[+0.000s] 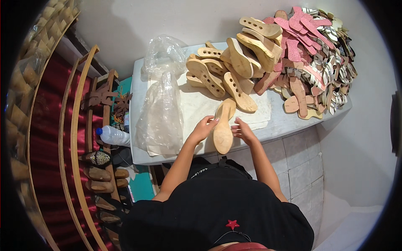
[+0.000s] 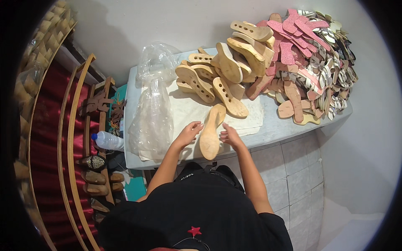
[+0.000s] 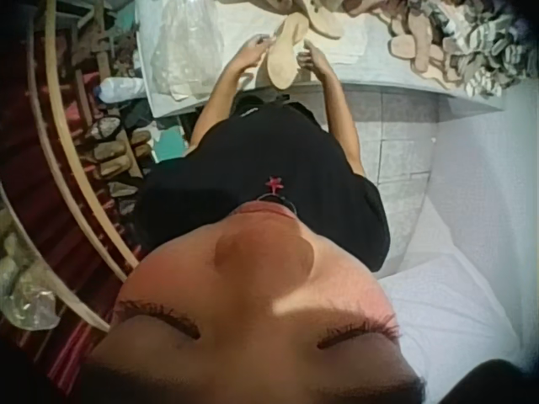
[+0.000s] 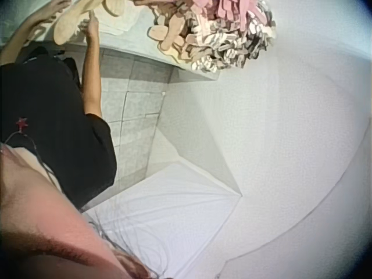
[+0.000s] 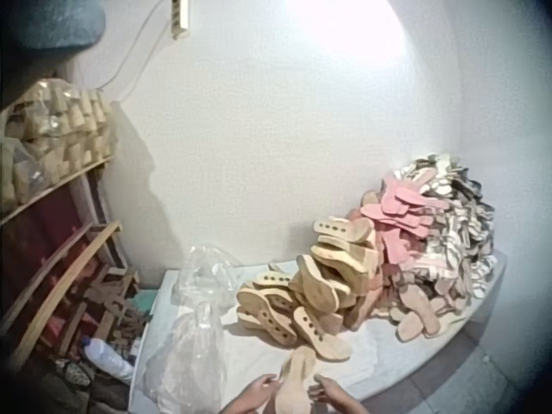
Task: Packing wooden shoe soles into a plastic bag.
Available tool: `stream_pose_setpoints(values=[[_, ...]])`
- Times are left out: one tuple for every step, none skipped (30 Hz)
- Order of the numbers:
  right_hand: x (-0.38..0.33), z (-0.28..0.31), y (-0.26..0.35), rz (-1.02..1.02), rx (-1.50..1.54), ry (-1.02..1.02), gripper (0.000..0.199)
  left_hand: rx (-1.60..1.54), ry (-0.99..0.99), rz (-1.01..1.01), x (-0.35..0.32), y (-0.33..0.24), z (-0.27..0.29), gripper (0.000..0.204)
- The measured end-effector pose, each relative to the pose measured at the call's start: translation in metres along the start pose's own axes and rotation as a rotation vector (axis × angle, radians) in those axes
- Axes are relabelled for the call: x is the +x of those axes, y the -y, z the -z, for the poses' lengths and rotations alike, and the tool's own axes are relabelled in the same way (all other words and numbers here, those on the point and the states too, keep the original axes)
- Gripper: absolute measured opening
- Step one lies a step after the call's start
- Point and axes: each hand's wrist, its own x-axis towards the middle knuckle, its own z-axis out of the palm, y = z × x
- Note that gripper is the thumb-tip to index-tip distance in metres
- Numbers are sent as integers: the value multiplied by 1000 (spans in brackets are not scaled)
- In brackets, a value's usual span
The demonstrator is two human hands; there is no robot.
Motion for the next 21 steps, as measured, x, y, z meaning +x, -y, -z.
stream_pose_setpoints(values=[[-1, -3, 0, -28, 32, 53, 60, -7, -11, 6, 3, 2, -9, 56], [-3, -7, 1, -59, 62, 108, 63, -33, 12, 121, 5, 2, -16, 59], [3, -7, -3, -63, 88, 134, 67, -58, 37, 231, 6, 0, -23, 63], [9, -5, -6, -68, 78, 146, 67, -65, 23, 235, 9, 2, -27, 63], [18, -4, -10, -51, 98, 163, 75, -126, 123, 224, 13, 6, -29, 63], [26, -2, -14, -34, 125, 173, 83, -184, 233, 212, 13, -4, -31, 63], [34, 2, -18, -22, 143, 185, 76, -207, 303, 247, 10, -13, -30, 63], [32, -1, -18, -30, 130, 202, 76, -218, 283, 250, 7, -12, -31, 63], [32, -5, -17, -38, 163, 243, 72, -295, 274, 246, 5, -10, -32, 62], [31, -8, -17, -47, 199, 282, 68, -372, 266, 239, 3, -7, -32, 60], [27, -12, -15, -35, 189, 268, 62, -439, 254, 236, 5, 4, -32, 59], [23, -17, -16, -41, 176, 283, 62, -448, 235, 235, 5, 13, -33, 59], [17, -21, -16, -6, 221, 329, 59, -431, 178, 232, 5, 21, -35, 62], [16, -21, -18, 32, 272, 367, 57, -409, 130, 229, 3, 22, -37, 64], [16, -20, -19, 29, 266, 375, 57, -414, 121, 228, 1, 23, -41, 64], [16, -18, -21, 50, 247, 410, 53, -351, 42, 239, -1, 25, -48, 68], [17, -16, -23, 70, 230, 444, 50, -288, -36, 251, -5, 23, -55, 72], [17, -14, -25, 67, 225, 450, 50, -292, -42, 251, -9, 21, -60, 72], [18, -11, -26, 93, 215, 458, 48, -316, -64, 220, -13, 20, -64, 74], [16, -12, -25, 115, 203, 472, 46, -341, -93, 190, -18, 20, -67, 77], [12, -12, -24, 133, 180, 471, 44, -363, -111, 158, -21, 23, -70, 79]])
